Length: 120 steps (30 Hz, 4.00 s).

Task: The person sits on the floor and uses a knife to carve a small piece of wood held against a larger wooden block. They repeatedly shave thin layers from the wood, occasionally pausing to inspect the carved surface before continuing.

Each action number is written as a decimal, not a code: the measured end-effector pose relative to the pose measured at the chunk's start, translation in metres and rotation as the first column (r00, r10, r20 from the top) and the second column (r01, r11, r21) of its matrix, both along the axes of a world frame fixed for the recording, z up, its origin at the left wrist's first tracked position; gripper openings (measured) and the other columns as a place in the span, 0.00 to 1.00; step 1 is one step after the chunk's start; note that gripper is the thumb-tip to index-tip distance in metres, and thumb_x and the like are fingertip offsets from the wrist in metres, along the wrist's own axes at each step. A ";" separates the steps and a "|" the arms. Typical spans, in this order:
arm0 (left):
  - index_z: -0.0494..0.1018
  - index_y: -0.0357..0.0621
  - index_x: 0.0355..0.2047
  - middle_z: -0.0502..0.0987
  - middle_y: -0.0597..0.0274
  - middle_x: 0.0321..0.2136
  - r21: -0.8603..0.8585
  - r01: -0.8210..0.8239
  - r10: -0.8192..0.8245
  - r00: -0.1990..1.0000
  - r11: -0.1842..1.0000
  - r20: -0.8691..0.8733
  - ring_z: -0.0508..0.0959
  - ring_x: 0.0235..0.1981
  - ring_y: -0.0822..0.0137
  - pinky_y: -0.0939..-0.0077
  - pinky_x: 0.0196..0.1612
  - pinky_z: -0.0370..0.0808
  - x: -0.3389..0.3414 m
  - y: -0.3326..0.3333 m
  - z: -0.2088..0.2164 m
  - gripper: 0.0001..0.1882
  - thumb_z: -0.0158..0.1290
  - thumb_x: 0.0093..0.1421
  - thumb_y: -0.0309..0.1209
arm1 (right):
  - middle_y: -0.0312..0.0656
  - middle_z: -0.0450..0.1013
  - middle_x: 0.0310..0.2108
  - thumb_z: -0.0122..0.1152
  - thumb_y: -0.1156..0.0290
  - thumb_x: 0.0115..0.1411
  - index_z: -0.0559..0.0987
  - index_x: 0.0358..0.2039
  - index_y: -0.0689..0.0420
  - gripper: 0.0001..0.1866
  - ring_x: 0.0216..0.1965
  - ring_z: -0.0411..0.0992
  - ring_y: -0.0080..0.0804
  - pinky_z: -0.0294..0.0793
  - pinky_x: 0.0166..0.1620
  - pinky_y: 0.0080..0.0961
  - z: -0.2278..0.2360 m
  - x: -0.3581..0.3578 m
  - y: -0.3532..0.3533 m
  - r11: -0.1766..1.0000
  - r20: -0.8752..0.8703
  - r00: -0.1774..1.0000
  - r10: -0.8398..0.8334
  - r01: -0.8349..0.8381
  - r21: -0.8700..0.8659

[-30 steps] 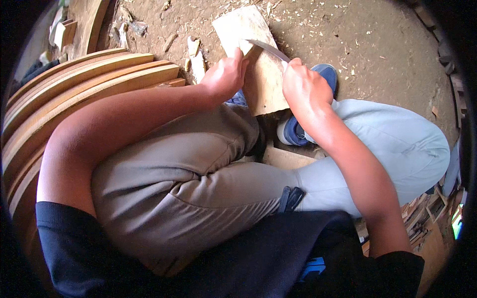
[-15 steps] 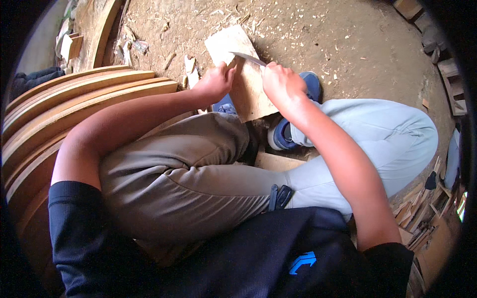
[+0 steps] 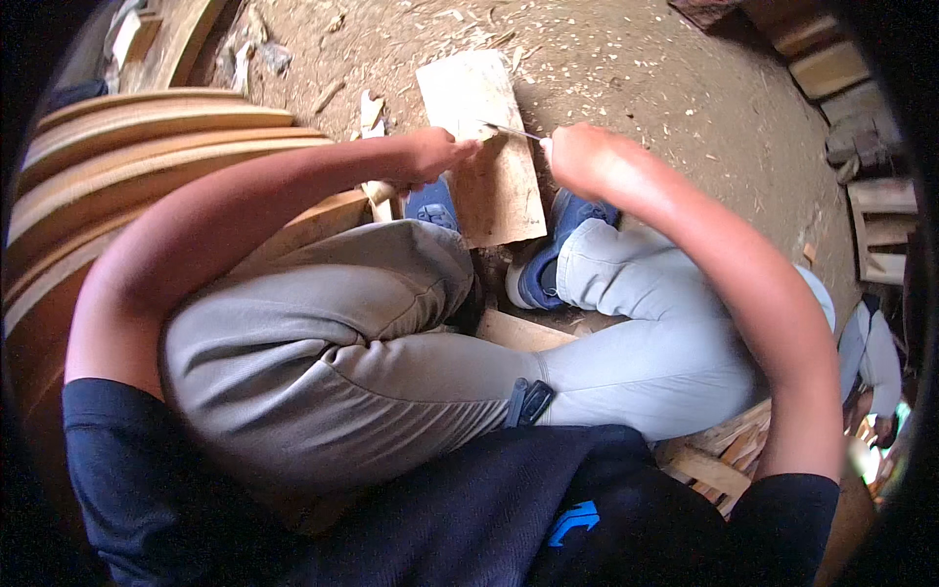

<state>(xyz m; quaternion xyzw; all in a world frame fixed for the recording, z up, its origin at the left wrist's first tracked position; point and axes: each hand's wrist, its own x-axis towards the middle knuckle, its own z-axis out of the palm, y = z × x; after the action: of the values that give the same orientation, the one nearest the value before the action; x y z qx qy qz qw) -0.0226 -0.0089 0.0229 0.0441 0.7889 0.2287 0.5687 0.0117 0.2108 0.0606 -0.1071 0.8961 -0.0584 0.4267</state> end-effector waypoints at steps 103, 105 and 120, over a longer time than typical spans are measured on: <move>0.72 0.31 0.35 0.76 0.34 0.32 0.064 0.192 -0.141 0.874 0.979 -0.465 0.76 0.40 0.40 0.53 0.45 0.71 0.025 -0.006 -0.014 0.32 0.36 0.67 0.53 | 0.55 0.77 0.33 0.49 0.78 0.50 0.81 0.37 0.63 0.15 0.33 0.77 0.46 0.76 0.35 0.40 0.062 -0.017 -0.041 0.901 0.274 0.935 0.225 -0.307 0.308; 0.71 0.31 0.35 0.76 0.33 0.32 0.043 0.191 -0.150 0.872 0.981 -0.466 0.76 0.40 0.40 0.53 0.45 0.71 0.024 -0.004 -0.016 0.32 0.36 0.66 0.54 | 0.55 0.78 0.35 0.48 0.82 0.51 0.81 0.36 0.67 0.14 0.33 0.78 0.45 0.76 0.36 0.40 0.076 -0.015 -0.034 0.918 0.231 0.923 0.309 -0.353 0.182; 0.70 0.38 0.39 0.76 0.36 0.32 -0.002 0.317 -0.266 0.794 0.948 -0.547 0.77 0.38 0.39 0.50 0.41 0.72 0.020 -0.005 -0.011 0.28 0.37 0.66 0.53 | 0.59 0.75 0.27 0.42 0.70 0.59 0.76 0.30 0.73 0.18 0.26 0.75 0.47 0.75 0.33 0.41 0.028 -0.011 0.007 0.998 0.226 0.974 -0.008 -0.007 0.066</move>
<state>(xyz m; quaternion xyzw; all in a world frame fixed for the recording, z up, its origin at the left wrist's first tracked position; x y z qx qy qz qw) -0.0027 -0.0140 0.0115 0.2532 0.8893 0.1518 0.3492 0.0006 0.2183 0.0882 -0.0852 0.8432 -0.0407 0.5292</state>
